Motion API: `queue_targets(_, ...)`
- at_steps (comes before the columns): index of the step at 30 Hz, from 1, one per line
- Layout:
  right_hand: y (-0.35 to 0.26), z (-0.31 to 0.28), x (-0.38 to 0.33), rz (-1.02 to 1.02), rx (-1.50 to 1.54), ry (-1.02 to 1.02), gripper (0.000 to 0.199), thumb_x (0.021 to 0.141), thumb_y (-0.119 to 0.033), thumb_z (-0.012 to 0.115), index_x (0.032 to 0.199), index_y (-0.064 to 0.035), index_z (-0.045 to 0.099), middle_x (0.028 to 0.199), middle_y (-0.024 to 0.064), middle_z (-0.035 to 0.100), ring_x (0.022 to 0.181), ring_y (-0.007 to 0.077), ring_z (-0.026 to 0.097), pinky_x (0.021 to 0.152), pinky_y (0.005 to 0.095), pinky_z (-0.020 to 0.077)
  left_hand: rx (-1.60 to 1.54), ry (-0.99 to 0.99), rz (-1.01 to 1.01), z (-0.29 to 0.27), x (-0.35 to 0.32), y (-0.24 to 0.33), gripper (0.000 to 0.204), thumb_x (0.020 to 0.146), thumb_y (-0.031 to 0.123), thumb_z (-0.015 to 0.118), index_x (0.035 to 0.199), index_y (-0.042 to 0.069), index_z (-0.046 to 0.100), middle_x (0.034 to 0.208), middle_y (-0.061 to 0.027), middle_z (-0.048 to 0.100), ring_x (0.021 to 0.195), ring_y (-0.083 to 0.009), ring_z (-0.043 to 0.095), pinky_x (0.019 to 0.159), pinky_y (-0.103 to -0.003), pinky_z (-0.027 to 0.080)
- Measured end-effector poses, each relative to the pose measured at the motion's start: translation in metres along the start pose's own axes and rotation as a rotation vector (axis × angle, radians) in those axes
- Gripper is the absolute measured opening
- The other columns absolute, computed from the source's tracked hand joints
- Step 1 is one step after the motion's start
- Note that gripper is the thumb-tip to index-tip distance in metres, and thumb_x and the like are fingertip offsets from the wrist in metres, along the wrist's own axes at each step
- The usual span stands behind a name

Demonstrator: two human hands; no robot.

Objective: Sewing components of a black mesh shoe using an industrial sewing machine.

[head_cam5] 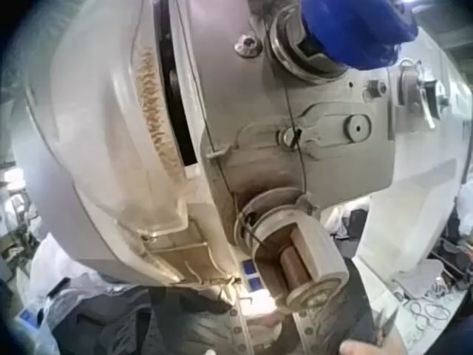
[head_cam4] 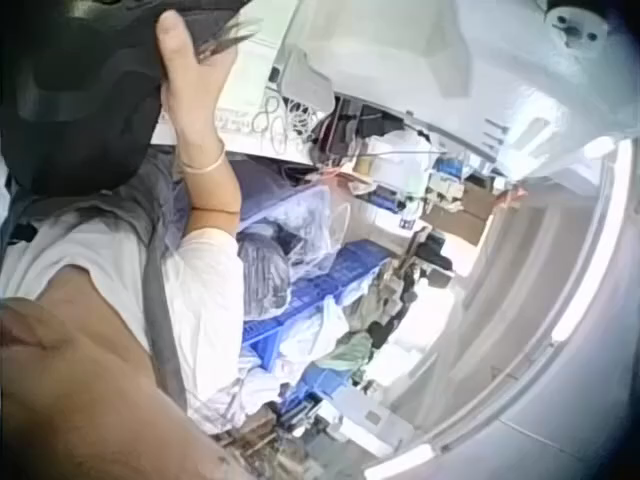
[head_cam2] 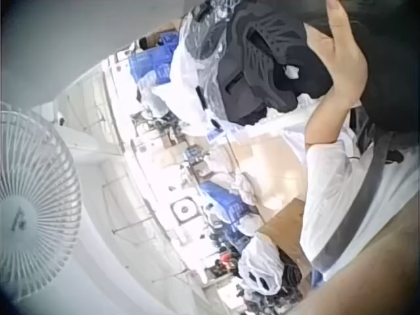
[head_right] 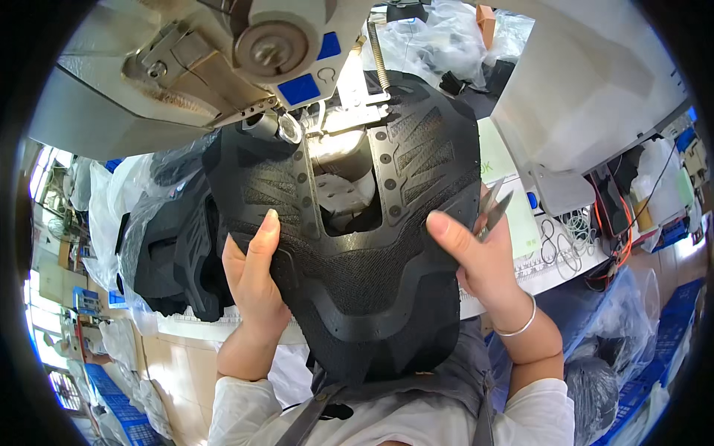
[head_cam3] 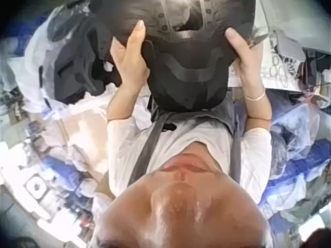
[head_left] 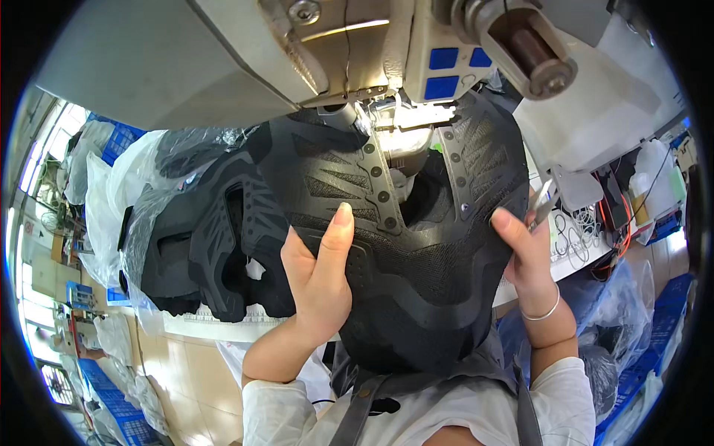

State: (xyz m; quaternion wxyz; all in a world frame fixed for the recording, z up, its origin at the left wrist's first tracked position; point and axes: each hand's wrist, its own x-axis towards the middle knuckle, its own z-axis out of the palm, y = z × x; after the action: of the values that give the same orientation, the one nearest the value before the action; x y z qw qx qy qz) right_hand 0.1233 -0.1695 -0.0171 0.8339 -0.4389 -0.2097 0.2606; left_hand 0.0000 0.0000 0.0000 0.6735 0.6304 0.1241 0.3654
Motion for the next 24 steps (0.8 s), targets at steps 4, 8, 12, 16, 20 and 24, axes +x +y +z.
queue_targets(4,-0.003,0.003,-0.007,-0.096,-0.261,0.016,0.039,0.079,-0.009,0.062,0.112,0.0019,0.045,0.098,0.0065,0.055,0.087,0.0119,0.052,0.078,0.025,0.0418,-0.1,0.015,-0.076,0.002,-0.001,0.002,0.021,0.085,0.007,0.046,0.103,-0.003,0.05,0.094,-0.0088,0.057,0.082,-0.013,0.056,0.075,-0.025,0.045)
queue_targets(8,-0.001,0.003,-0.005,-0.15,-0.293,0.026,0.033,0.079,-0.01,0.061,0.108,0.0015,0.048,0.095,0.0046,0.054,0.086,0.0106,0.05,0.077,0.0239,0.0402,0.012,-0.001,-0.038,-0.001,0.004,0.002,0.02,0.085,0.008,0.047,0.102,-0.002,0.051,0.092,-0.0075,0.057,0.078,-0.0119,0.055,0.072,-0.025,0.044)
queue_targets(12,0.0,0.008,0.002,-0.189,-0.29,0.028,0.033,0.08,-0.012,0.06,0.107,0.0015,0.048,0.095,0.0042,0.054,0.085,0.0104,0.049,0.078,0.024,0.0396,0.015,-0.028,-0.018,-0.001,0.01,0.0,0.019,0.086,0.008,0.047,0.101,-0.002,0.051,0.091,-0.0069,0.057,0.076,-0.0116,0.054,0.071,-0.024,0.044)
queue_targets(16,0.001,0.01,0.008,-0.227,-0.269,0.052,0.033,0.081,-0.013,0.06,0.108,0.0014,0.048,0.096,0.005,0.054,0.086,0.0111,0.05,0.079,0.0242,0.0396,-0.008,0.002,0.024,0.001,0.016,-0.003,0.013,0.086,0.005,0.048,0.078,-0.002,0.054,0.068,0.0018,0.052,0.061,-0.005,0.041,0.058,-0.021,0.035)
queue_targets(20,-0.001,0.017,0.016,-0.193,-0.189,0.067,0.035,0.08,-0.013,0.061,0.109,0.0009,0.048,0.094,0.0048,0.055,0.082,0.01,0.052,0.074,0.0221,0.0417,-0.021,0.009,0.0,0.001,0.023,-0.002,0.012,0.086,0.006,0.048,0.082,-0.003,0.055,0.07,0.0007,0.053,0.063,-0.0062,0.043,0.06,-0.021,0.037)
queue_targets(24,-0.001,0.013,0.023,-0.173,-0.207,0.056,0.035,0.08,-0.015,0.061,0.109,-0.0003,0.048,0.09,0.0026,0.055,0.071,0.0059,0.052,0.057,0.017,0.042,-0.012,0.047,0.007,0.004,0.033,0.001,0.014,0.087,0.008,0.048,0.087,-0.004,0.055,0.076,-0.0014,0.056,0.068,-0.0072,0.046,0.066,-0.022,0.039)
